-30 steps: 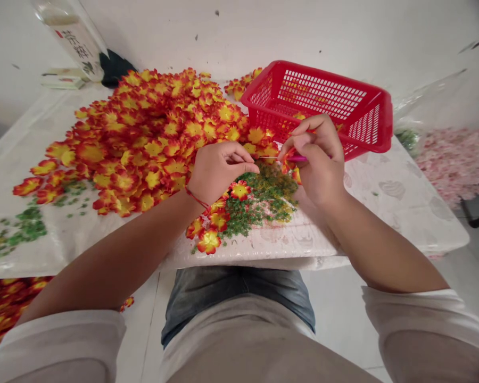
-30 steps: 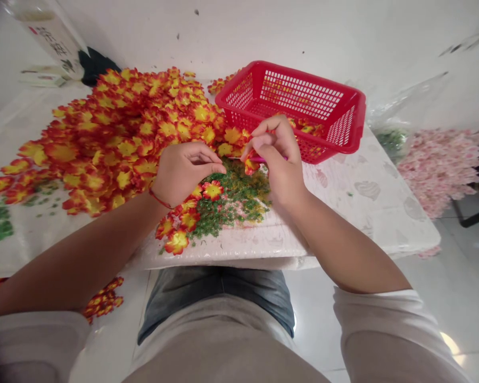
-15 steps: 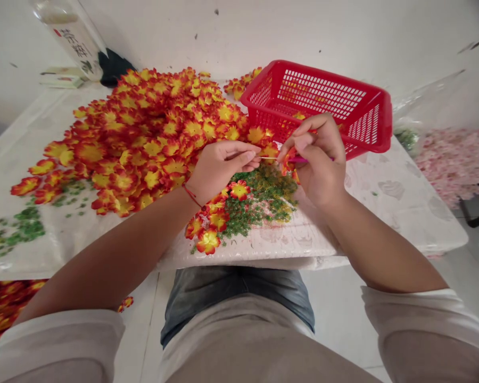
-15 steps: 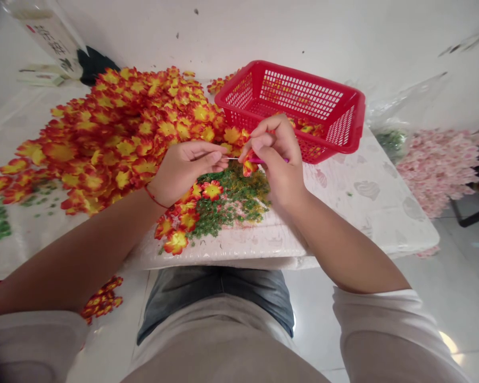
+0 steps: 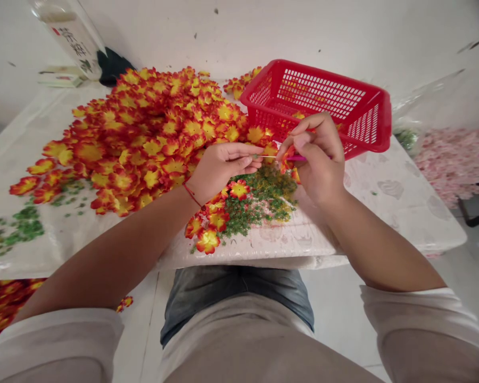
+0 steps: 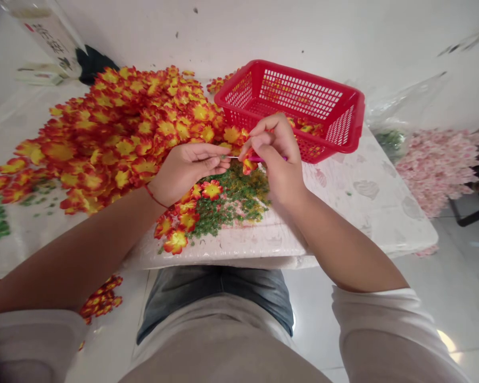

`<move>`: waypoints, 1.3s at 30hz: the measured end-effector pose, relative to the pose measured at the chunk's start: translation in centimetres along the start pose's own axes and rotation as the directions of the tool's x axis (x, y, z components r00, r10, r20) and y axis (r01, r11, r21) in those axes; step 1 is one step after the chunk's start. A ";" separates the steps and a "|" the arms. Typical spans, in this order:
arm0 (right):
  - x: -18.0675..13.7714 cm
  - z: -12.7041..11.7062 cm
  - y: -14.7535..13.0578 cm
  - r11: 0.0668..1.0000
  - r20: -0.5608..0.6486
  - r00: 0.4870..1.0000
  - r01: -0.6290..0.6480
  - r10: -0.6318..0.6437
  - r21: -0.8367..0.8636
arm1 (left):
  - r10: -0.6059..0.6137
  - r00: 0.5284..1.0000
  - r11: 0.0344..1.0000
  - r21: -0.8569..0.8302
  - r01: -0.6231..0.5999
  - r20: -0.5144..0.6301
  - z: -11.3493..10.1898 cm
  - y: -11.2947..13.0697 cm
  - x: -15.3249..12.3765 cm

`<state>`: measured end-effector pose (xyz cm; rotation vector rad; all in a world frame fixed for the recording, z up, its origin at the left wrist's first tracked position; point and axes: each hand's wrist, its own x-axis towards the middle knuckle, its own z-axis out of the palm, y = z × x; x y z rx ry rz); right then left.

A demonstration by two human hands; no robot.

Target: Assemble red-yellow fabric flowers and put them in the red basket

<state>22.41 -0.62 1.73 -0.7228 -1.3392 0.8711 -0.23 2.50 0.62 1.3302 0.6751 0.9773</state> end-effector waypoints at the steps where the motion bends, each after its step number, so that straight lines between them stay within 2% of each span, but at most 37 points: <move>1: 0.0 0.0 -0.1 1.000 -0.001 1.000 -0.001 0.001 0.003 | 0.002 1.000 1.000 0.004 -0.002 -0.002 0.0 0.0 0.0; 5: 0.1 0.0 -0.2 0.999 0.007 1.000 0.011 -0.011 0.047 | -0.001 0.999 0.999 0.044 0.002 -0.035 0.1 0.1 0.0; 8: 0.1 -0.1 -0.2 0.999 0.010 1.000 -0.029 0.029 0.016 | 0.002 0.999 0.998 0.062 0.002 -0.053 0.3 0.3 -0.2; 20: 0.1 -0.3 0.0 0.998 0.019 1.000 -0.019 0.020 -0.055 | -0.051 0.999 0.999 -0.014 0.051 -0.003 0.3 0.5 -0.1; 27: -0.2 0.1 0.3 0.998 0.048 0.998 -0.046 0.048 -0.040 | 0.038 0.999 0.976 0.214 -0.039 0.010 0.2 0.7 0.0; 31: -0.3 0.4 0.3 0.997 0.066 0.996 -0.049 0.053 -0.065 | 0.079 0.996 0.954 0.293 -0.063 -0.042 0.3 0.9 -0.1; 34: -0.4 0.6 0.3 0.995 0.070 0.995 -0.063 0.068 -0.080 | 0.148 0.988 0.907 0.405 -0.116 -0.048 0.7 1.1 -0.4; 39: -0.4 0.7 0.4 0.997 0.091 0.995 -0.044 0.050 -0.066 | 0.249 0.968 0.818 0.530 -0.224 0.025 1.1 1.8 -0.8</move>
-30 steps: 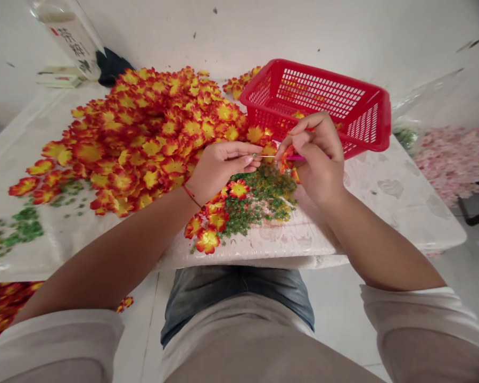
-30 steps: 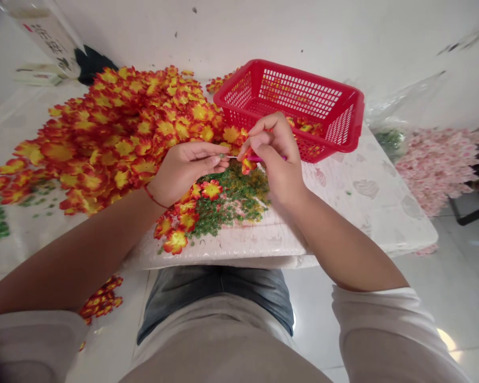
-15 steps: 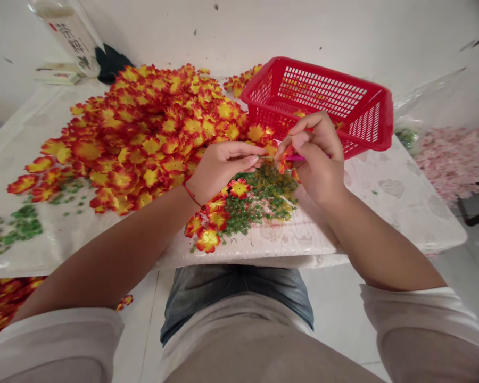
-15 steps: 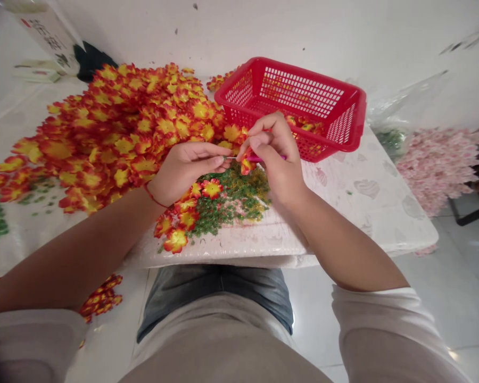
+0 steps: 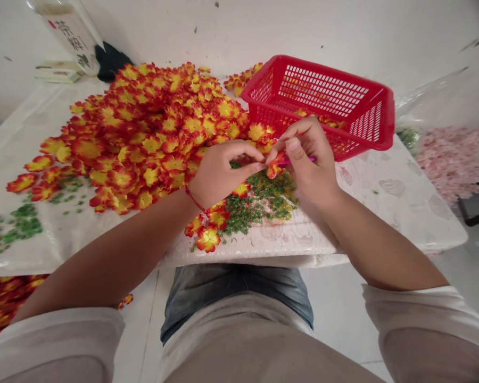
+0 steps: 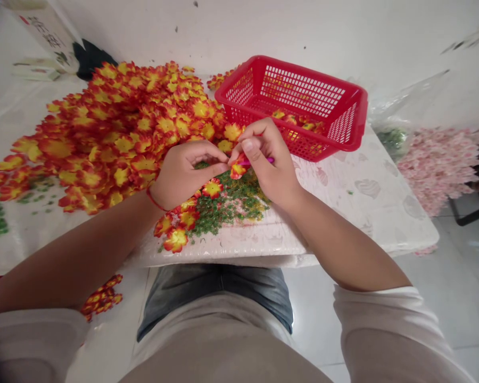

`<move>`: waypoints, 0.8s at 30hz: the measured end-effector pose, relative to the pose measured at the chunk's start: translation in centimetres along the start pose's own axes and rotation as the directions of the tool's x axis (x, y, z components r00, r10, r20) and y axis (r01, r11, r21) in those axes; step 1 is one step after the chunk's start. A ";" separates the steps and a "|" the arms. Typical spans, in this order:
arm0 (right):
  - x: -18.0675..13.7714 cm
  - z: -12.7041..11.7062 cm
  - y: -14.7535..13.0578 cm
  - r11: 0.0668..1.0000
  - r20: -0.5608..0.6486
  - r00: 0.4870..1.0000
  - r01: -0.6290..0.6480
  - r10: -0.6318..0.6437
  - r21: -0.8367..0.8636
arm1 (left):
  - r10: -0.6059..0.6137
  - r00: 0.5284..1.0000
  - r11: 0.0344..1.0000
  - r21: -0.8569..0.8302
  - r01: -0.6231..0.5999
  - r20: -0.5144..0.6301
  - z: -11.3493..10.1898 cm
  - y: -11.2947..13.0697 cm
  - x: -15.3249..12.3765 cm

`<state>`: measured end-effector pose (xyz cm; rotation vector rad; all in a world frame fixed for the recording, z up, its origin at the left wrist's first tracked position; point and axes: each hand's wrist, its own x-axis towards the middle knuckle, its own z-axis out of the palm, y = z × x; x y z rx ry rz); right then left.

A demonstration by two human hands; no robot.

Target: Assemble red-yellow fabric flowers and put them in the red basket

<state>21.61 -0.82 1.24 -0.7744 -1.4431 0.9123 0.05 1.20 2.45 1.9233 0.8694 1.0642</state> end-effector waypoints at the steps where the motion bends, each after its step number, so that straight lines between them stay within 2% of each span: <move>1: 0.0 0.0 0.0 1.000 0.002 1.000 0.000 0.000 0.004 | 0.019 1.000 1.000 0.025 -0.019 0.003 0.0 0.1 0.0; 12: 0.4 -0.5 0.9 0.999 -0.041 0.999 -0.017 0.015 -0.046 | 0.150 0.988 0.967 0.212 -0.139 -0.036 -0.4 0.6 -0.4; 14: 0.5 -0.9 1.1 0.997 -0.039 0.998 -0.055 0.053 -0.060 | 0.173 0.984 0.948 0.277 -0.154 -0.043 -0.5 0.5 -0.4; 19: 0.7 -1.2 0.9 0.980 0.101 0.975 -0.193 0.197 -0.051 | 0.208 0.977 0.911 0.374 -0.176 -0.045 -0.8 0.0 -0.2; 21: 0.7 -1.1 0.7 0.981 0.153 0.969 -0.195 0.196 -0.018 | 0.201 0.978 0.911 0.376 -0.167 -0.053 -0.8 -0.3 -0.1; 24: 0.6 -0.8 0.6 0.988 0.153 0.976 -0.156 0.155 -0.010 | 0.201 0.978 0.905 0.393 -0.164 -0.054 -0.7 -0.5 0.1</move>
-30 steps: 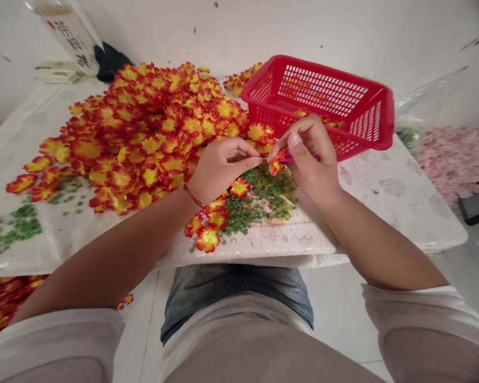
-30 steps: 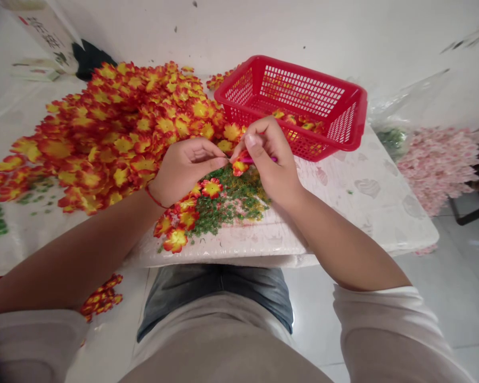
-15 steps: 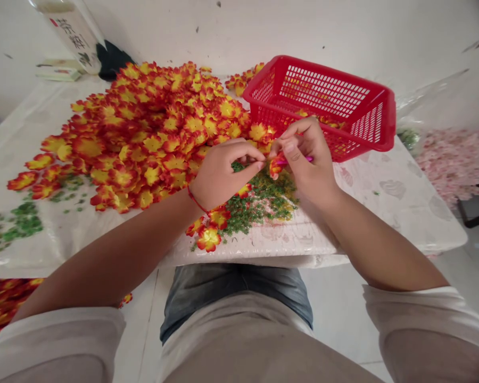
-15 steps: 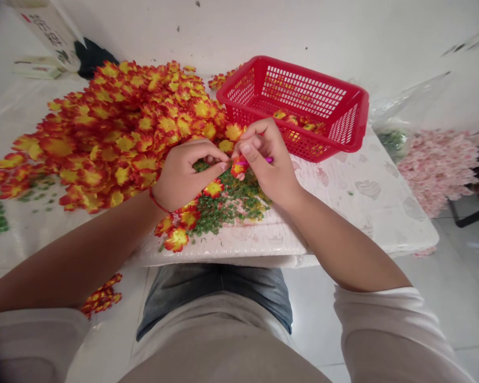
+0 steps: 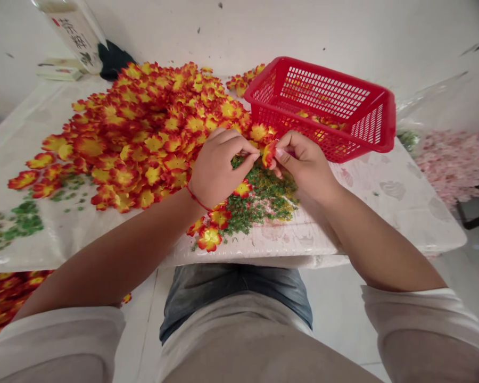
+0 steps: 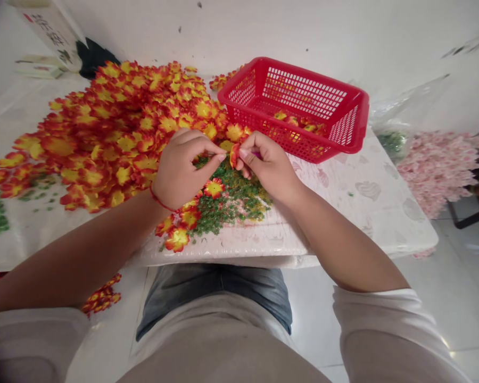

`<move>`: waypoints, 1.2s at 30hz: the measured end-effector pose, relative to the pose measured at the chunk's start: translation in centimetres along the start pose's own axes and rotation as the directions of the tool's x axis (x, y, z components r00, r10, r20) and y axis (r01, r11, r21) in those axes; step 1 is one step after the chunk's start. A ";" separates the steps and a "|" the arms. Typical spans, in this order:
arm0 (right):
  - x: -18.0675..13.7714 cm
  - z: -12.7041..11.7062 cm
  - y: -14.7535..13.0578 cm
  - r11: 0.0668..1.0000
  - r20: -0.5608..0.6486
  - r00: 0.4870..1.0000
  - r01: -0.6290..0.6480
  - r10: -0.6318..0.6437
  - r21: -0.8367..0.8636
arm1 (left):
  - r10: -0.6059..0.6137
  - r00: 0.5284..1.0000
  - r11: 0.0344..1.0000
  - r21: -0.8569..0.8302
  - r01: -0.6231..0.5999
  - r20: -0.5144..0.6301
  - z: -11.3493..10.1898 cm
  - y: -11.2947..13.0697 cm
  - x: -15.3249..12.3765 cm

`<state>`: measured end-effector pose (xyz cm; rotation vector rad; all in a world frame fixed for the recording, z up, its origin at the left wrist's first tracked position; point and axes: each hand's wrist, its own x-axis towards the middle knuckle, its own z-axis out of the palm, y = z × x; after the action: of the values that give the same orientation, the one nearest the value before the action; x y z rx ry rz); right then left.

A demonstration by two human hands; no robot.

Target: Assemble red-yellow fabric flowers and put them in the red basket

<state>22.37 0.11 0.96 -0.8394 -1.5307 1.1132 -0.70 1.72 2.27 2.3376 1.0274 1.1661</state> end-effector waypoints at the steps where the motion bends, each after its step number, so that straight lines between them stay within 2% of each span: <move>1: 0.0 0.1 0.0 1.000 -0.011 1.000 0.017 -0.017 -0.009 | 0.001 1.000 1.000 0.007 -0.001 0.001 0.0 0.0 0.0; 7: -0.3 0.4 0.3 0.991 -0.066 0.994 0.084 -0.091 -0.107 | -0.020 1.000 0.999 -0.029 0.020 0.019 0.0 0.3 0.1; 13: -0.3 0.4 0.2 0.979 -0.066 0.990 0.110 -0.122 -0.169 | 0.004 1.000 0.998 -0.057 -0.002 0.028 0.2 0.1 0.1; 24: -0.6 0.7 0.1 0.977 -0.070 0.990 0.111 -0.125 -0.185 | 0.076 0.997 0.996 0.053 -0.077 0.020 0.7 0.0 -0.2; 36: -0.8 1.0 -0.3 0.981 -0.065 0.991 0.103 -0.115 -0.163 | 0.112 0.994 0.994 0.012 -0.112 0.014 0.7 0.2 -0.3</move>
<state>21.59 -0.95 0.90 -0.8836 -1.5996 0.8794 -0.16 1.36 1.79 2.4373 0.9128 1.1859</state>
